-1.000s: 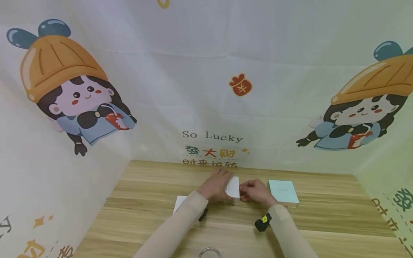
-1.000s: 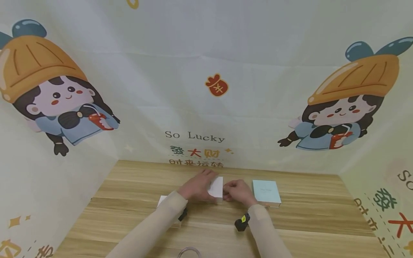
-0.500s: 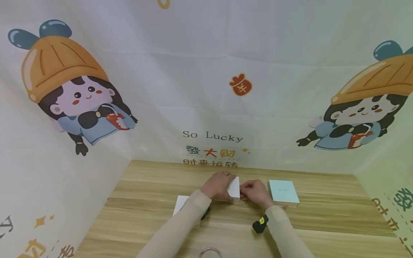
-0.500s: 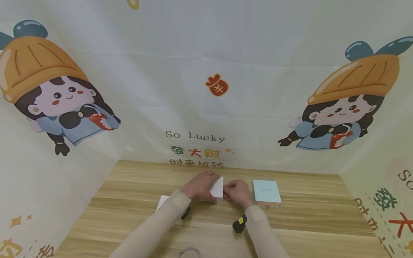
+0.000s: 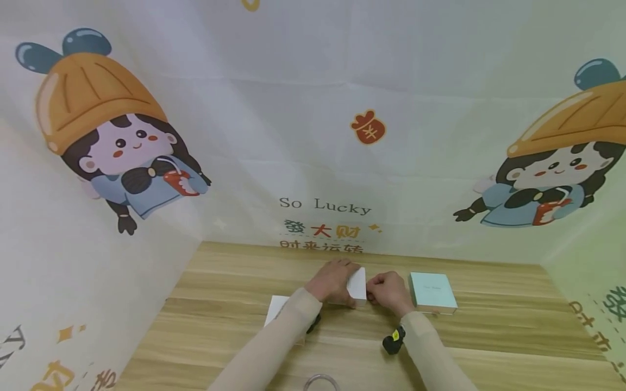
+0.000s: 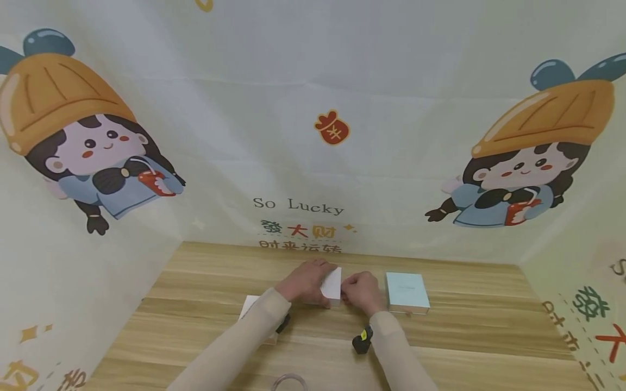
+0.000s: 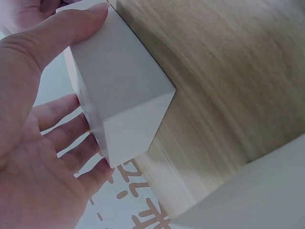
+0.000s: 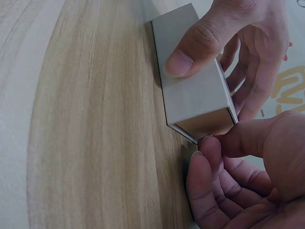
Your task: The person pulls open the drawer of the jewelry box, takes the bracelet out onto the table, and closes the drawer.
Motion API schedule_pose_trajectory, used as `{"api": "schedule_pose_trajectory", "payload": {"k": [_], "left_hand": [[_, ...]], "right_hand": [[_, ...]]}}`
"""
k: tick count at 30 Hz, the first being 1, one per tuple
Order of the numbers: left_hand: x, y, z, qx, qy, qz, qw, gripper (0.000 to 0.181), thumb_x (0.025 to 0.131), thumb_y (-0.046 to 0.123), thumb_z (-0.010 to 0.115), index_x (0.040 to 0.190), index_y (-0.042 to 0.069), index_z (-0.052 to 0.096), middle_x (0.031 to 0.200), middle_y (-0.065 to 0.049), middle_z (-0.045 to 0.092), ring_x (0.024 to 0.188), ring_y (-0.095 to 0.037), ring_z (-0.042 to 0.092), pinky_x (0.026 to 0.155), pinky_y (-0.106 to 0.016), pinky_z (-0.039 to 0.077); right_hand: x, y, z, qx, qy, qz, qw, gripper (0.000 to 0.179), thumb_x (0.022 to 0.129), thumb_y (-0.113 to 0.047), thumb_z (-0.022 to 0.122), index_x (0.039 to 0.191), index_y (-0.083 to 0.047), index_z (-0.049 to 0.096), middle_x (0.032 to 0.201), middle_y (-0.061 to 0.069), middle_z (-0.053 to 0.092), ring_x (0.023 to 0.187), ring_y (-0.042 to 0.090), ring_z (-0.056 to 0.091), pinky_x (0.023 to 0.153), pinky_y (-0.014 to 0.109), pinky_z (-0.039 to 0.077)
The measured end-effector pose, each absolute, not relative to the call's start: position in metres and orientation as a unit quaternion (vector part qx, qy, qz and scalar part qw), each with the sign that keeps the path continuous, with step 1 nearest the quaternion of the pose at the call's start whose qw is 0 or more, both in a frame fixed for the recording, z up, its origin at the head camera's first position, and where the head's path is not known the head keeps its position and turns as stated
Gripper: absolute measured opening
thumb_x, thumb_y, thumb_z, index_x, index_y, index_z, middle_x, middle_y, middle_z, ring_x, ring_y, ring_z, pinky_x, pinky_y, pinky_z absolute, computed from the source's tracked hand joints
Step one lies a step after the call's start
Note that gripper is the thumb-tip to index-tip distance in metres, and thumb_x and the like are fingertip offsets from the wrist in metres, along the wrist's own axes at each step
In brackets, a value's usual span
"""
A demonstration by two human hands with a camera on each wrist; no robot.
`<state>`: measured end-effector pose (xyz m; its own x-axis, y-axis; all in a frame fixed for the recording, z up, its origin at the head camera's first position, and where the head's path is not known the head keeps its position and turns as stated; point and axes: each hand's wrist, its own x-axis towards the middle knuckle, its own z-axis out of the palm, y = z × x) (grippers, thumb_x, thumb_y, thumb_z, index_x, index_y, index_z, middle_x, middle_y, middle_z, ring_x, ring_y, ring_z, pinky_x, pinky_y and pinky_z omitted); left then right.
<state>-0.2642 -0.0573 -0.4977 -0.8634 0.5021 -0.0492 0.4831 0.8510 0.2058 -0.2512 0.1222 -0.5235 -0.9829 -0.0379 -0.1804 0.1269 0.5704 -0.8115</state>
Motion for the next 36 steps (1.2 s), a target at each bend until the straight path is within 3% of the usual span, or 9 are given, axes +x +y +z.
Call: {"api": "schedule_pose_trajectory", "payload": {"k": [9, 36], "left_hand": [[-0.2620, -0.0559, -0.4963, 0.250, 0.961, 0.103, 0.053, 0.091, 0.070, 0.038, 0.093, 0.148, 0.016, 0.053, 0.146, -0.003, 0.058, 0.134, -0.023, 0.053, 0.115, -0.038, 0.043], [-0.2642, -0.0583, -0.4959, 0.254, 0.961, 0.092, 0.061, 0.095, 0.070, 0.039, 0.094, 0.151, 0.016, 0.049, 0.148, -0.003, 0.057, 0.134, -0.022, 0.052, 0.114, -0.036, 0.044]], "right_hand": [[-0.2491, 0.1233, -0.5203, 0.017, 0.883, -0.461, 0.087, 0.018, 0.094, -0.009, 0.062, 0.089, 0.002, 0.076, 0.075, 0.006, 0.074, 0.064, 0.011, 0.067, 0.060, 0.027, 0.058], [-0.2504, 0.1320, -0.5214, 0.013, 0.906, -0.417, 0.077, 0.016, 0.092, -0.007, 0.061, 0.086, 0.000, 0.074, 0.074, 0.005, 0.072, 0.063, 0.012, 0.064, 0.054, 0.023, 0.050]]}}
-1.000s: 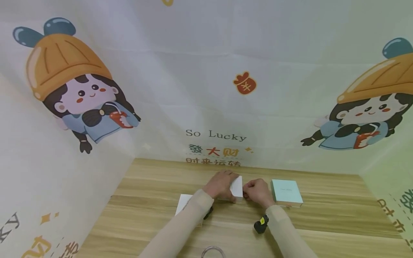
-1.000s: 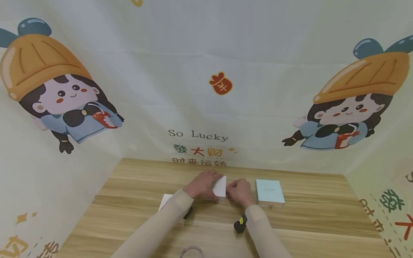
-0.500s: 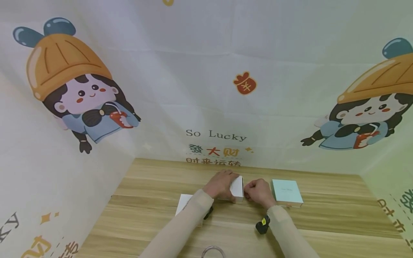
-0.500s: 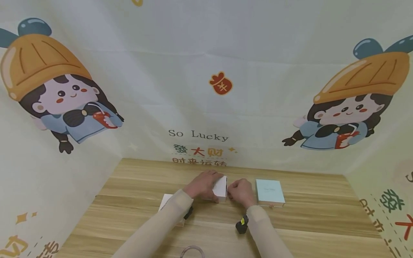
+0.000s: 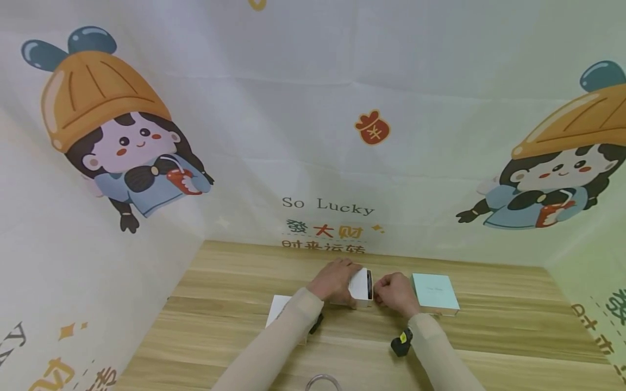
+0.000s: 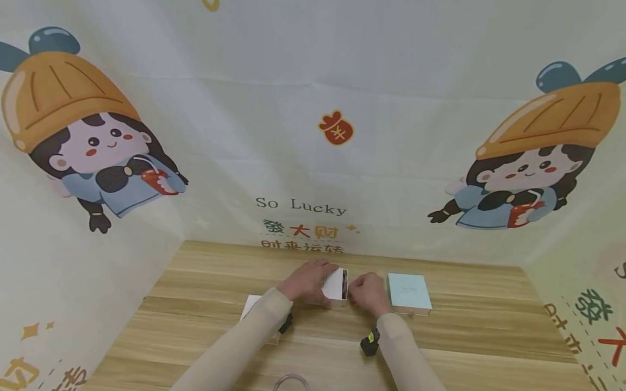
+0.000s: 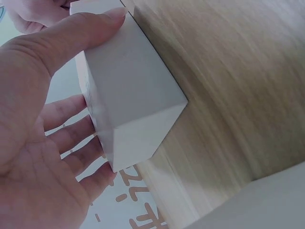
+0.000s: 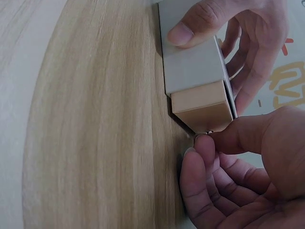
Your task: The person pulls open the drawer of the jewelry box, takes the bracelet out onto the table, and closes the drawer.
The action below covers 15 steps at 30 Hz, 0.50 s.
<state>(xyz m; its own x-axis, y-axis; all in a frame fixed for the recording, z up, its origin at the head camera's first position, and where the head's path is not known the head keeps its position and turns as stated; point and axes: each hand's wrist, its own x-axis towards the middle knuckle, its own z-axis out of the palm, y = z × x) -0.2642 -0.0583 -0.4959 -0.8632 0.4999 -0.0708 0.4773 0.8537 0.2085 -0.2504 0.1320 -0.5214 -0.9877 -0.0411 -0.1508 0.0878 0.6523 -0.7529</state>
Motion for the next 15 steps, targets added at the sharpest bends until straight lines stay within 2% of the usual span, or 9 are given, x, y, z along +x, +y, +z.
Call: {"api": "schedule_pose_trajectory", "payload": {"k": [15], "left_hand": [[-0.2645, -0.0575, -0.4964, 0.249, 0.962, 0.089, 0.063, 0.097, 0.067, 0.040, 0.095, 0.150, 0.017, 0.051, 0.145, -0.003, 0.058, 0.131, -0.021, 0.054, 0.113, -0.037, 0.045]], "right_hand": [[-0.2487, 0.1365, -0.5223, 0.012, 0.907, -0.413, 0.079, 0.014, 0.091, -0.006, 0.060, 0.086, 0.000, 0.072, 0.075, 0.007, 0.072, 0.063, 0.012, 0.066, 0.055, 0.024, 0.052]]}}
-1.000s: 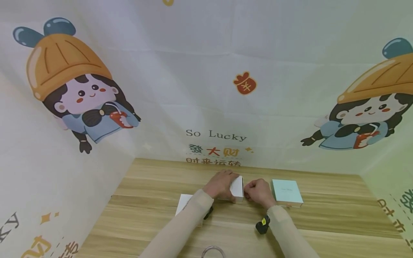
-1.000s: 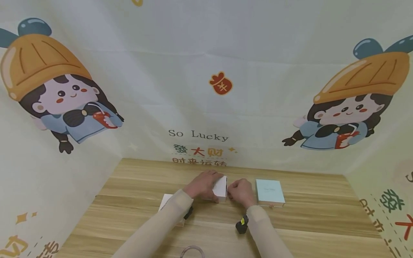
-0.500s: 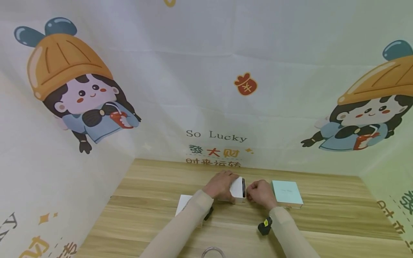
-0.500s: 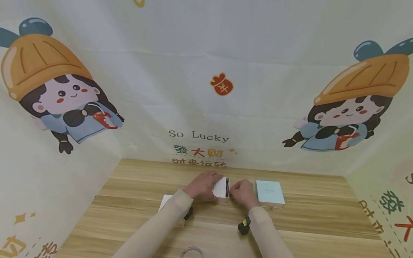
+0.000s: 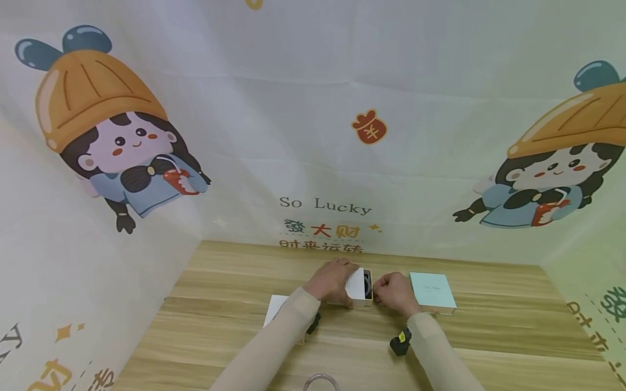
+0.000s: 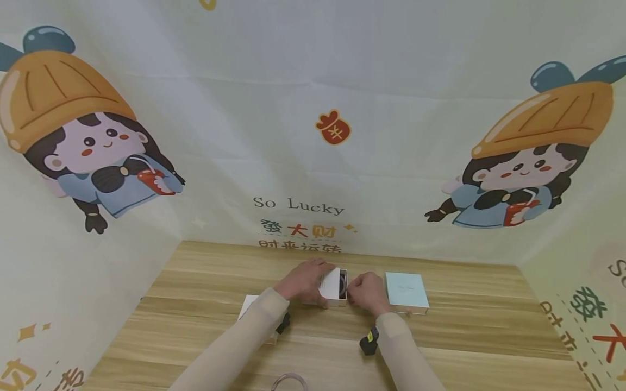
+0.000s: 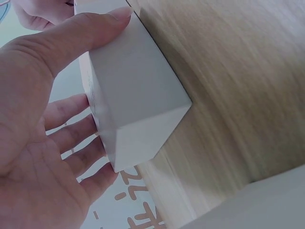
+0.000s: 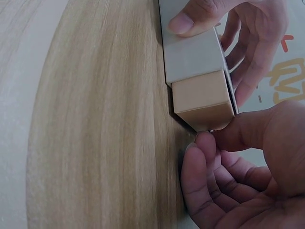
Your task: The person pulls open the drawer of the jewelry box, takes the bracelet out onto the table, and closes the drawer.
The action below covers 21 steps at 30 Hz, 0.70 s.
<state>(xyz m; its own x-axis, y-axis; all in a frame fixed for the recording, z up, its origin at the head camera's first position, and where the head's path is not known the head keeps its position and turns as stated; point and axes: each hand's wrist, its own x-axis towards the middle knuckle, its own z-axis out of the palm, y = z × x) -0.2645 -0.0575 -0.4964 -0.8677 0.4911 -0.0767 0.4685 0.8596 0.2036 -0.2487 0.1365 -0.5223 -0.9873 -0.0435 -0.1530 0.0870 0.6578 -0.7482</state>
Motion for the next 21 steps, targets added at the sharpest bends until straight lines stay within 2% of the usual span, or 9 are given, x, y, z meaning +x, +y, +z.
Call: {"api": "schedule_pose_trajectory", "payload": {"k": [14, 21], "left_hand": [[-0.264, -0.066, -0.496, 0.242, 0.960, 0.122, 0.067, 0.097, 0.065, 0.035, 0.096, 0.149, 0.017, 0.052, 0.146, -0.003, 0.057, 0.130, -0.021, 0.054, 0.110, -0.038, 0.046], [-0.264, -0.070, -0.496, 0.241, 0.959, 0.128, 0.069, 0.098, 0.064, 0.034, 0.097, 0.149, 0.016, 0.052, 0.149, -0.004, 0.056, 0.135, -0.024, 0.053, 0.115, -0.040, 0.044]], "right_hand": [[-0.250, 0.140, -0.522, -0.010, 0.909, -0.412, 0.068, 0.013, 0.088, -0.005, 0.058, 0.086, -0.001, 0.070, 0.076, 0.007, 0.071, 0.063, 0.013, 0.064, 0.055, 0.024, 0.049], [-0.248, 0.142, -0.523, -0.005, 0.904, -0.421, 0.080, 0.013, 0.088, -0.004, 0.056, 0.088, -0.001, 0.069, 0.079, 0.008, 0.070, 0.066, 0.014, 0.064, 0.056, 0.025, 0.051]]}}
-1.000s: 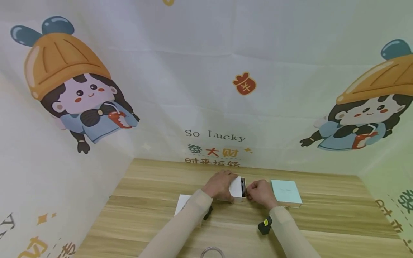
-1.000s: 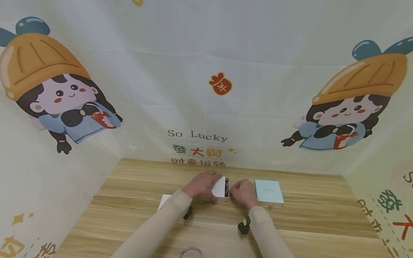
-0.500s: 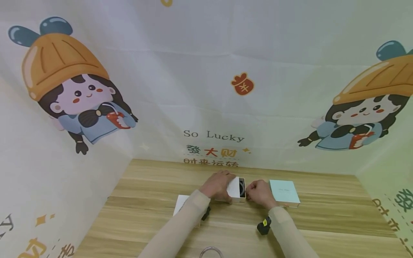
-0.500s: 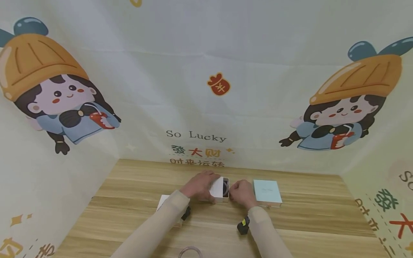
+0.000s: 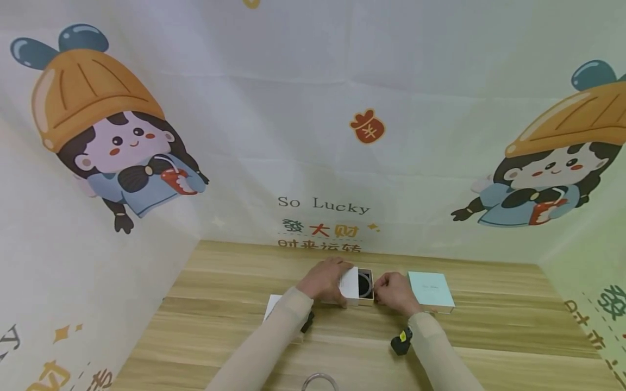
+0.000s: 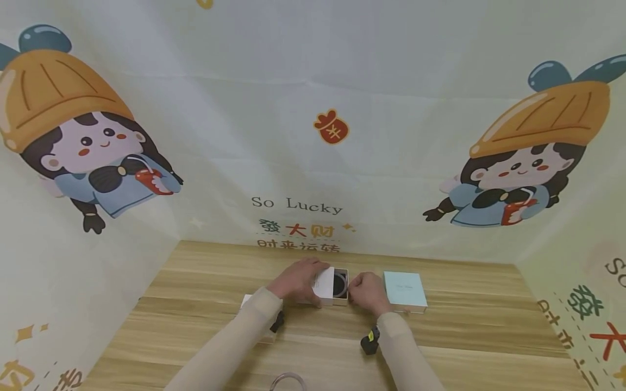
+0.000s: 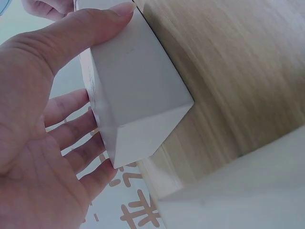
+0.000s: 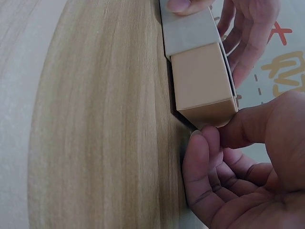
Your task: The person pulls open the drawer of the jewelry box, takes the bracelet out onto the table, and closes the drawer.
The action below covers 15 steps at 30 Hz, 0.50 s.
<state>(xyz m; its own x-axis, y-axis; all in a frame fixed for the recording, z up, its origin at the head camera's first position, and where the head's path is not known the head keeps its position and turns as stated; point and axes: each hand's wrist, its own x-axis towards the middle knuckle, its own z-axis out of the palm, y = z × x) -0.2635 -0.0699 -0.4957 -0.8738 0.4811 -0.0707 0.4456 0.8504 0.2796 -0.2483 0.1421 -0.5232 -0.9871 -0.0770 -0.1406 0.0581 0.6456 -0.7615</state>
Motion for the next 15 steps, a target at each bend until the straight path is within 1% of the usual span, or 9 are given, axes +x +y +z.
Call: {"api": "schedule_pose_trajectory", "payload": {"k": [6, 11, 15], "left_hand": [[-0.2639, -0.0761, -0.4959, 0.239, 0.959, 0.132, 0.069, 0.098, 0.064, 0.031, 0.097, 0.149, 0.014, 0.052, 0.150, -0.005, 0.055, 0.137, -0.025, 0.052, 0.117, -0.042, 0.042], [-0.2641, -0.0785, -0.4963, 0.233, 0.961, 0.127, 0.072, 0.100, 0.063, 0.032, 0.097, 0.150, 0.015, 0.051, 0.151, -0.005, 0.055, 0.138, -0.026, 0.051, 0.117, -0.043, 0.042], [-0.2647, -0.0780, -0.4965, 0.230, 0.963, 0.123, 0.072, 0.100, 0.062, 0.031, 0.097, 0.150, 0.016, 0.051, 0.150, -0.005, 0.055, 0.137, -0.026, 0.051, 0.117, -0.043, 0.042]], "right_hand": [[-0.2475, 0.1432, -0.5233, -0.007, 0.898, -0.432, 0.081, 0.016, 0.088, -0.001, 0.054, 0.091, 0.002, 0.069, 0.083, 0.011, 0.070, 0.067, 0.015, 0.067, 0.059, 0.029, 0.057], [-0.2461, 0.1449, -0.5206, -0.009, 0.898, -0.431, 0.081, 0.018, 0.087, 0.001, 0.051, 0.091, 0.002, 0.069, 0.084, 0.012, 0.069, 0.067, 0.015, 0.067, 0.059, 0.029, 0.057], [-0.2463, 0.1464, -0.5190, -0.019, 0.904, -0.420, 0.076, 0.016, 0.087, 0.000, 0.053, 0.090, 0.003, 0.068, 0.082, 0.011, 0.069, 0.066, 0.015, 0.067, 0.057, 0.028, 0.056]]}}
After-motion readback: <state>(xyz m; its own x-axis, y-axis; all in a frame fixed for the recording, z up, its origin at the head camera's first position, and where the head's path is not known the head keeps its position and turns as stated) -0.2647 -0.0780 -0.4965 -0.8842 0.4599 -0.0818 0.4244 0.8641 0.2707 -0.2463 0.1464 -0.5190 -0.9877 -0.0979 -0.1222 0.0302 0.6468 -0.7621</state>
